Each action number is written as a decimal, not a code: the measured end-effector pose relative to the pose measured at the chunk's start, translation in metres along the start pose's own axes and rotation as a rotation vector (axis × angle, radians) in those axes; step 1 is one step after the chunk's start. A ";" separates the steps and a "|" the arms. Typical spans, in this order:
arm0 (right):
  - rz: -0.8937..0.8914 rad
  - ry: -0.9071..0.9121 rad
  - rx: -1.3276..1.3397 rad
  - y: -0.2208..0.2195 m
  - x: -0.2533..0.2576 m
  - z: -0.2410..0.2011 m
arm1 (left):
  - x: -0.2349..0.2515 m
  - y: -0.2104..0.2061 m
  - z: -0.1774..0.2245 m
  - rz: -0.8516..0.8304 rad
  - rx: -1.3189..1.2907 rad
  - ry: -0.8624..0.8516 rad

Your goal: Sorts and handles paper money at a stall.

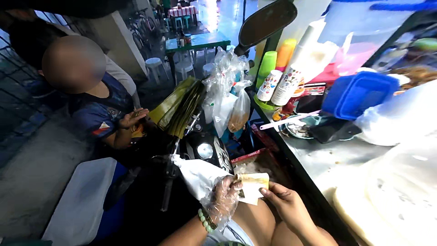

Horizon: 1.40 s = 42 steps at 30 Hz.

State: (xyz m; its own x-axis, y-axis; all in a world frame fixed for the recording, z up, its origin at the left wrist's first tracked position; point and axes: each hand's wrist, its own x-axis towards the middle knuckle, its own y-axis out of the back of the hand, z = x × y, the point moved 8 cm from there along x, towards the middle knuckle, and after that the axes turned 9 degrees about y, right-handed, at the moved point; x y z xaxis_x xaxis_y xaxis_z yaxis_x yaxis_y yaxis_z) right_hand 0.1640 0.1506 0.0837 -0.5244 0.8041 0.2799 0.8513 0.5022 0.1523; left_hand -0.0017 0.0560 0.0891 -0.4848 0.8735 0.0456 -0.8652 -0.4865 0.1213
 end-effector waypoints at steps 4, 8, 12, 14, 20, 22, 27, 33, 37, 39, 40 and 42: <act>0.041 -0.145 0.108 0.013 -0.004 0.003 | 0.000 -0.003 0.012 0.027 0.122 -0.011; 0.053 -0.151 0.303 0.019 0.014 -0.012 | 0.004 0.003 0.019 0.048 0.282 0.053; -0.043 -0.035 0.415 0.007 0.043 -0.038 | -0.005 0.003 0.006 0.031 0.078 0.165; -0.069 -0.036 0.456 -0.006 0.055 -0.053 | -0.012 0.003 0.002 0.035 -0.027 0.199; -0.163 0.078 0.393 -0.029 0.065 -0.079 | -0.021 -0.001 -0.008 0.014 -0.149 0.274; -0.111 0.119 0.370 -0.022 0.064 -0.079 | -0.021 -0.005 -0.010 -0.013 -0.145 0.287; 0.013 0.239 0.405 0.004 0.067 -0.078 | -0.021 -0.014 -0.019 -0.061 -0.191 0.368; 0.247 0.353 0.197 0.033 0.066 -0.080 | 0.000 0.033 -0.005 0.192 -0.397 0.205; -0.063 0.292 -0.135 -0.002 0.052 -0.065 | -0.001 0.052 0.023 0.149 -0.397 -0.047; -0.197 0.273 0.029 -0.022 0.037 -0.057 | -0.005 0.045 0.031 0.118 -0.162 -0.142; -0.237 0.267 0.109 -0.028 0.030 -0.055 | -0.005 0.038 0.031 0.108 -0.081 -0.151; -0.242 0.242 0.169 -0.034 0.018 -0.053 | -0.007 0.022 0.021 0.083 -0.064 -0.057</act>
State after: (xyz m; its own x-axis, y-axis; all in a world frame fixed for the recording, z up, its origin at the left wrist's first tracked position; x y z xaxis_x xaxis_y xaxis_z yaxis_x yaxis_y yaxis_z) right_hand 0.1262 0.1313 0.1336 -0.6736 0.5674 0.4736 0.6775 0.7301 0.0891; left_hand -0.0150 0.0396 0.1128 -0.5483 0.8291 0.1095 -0.8298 -0.5556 0.0517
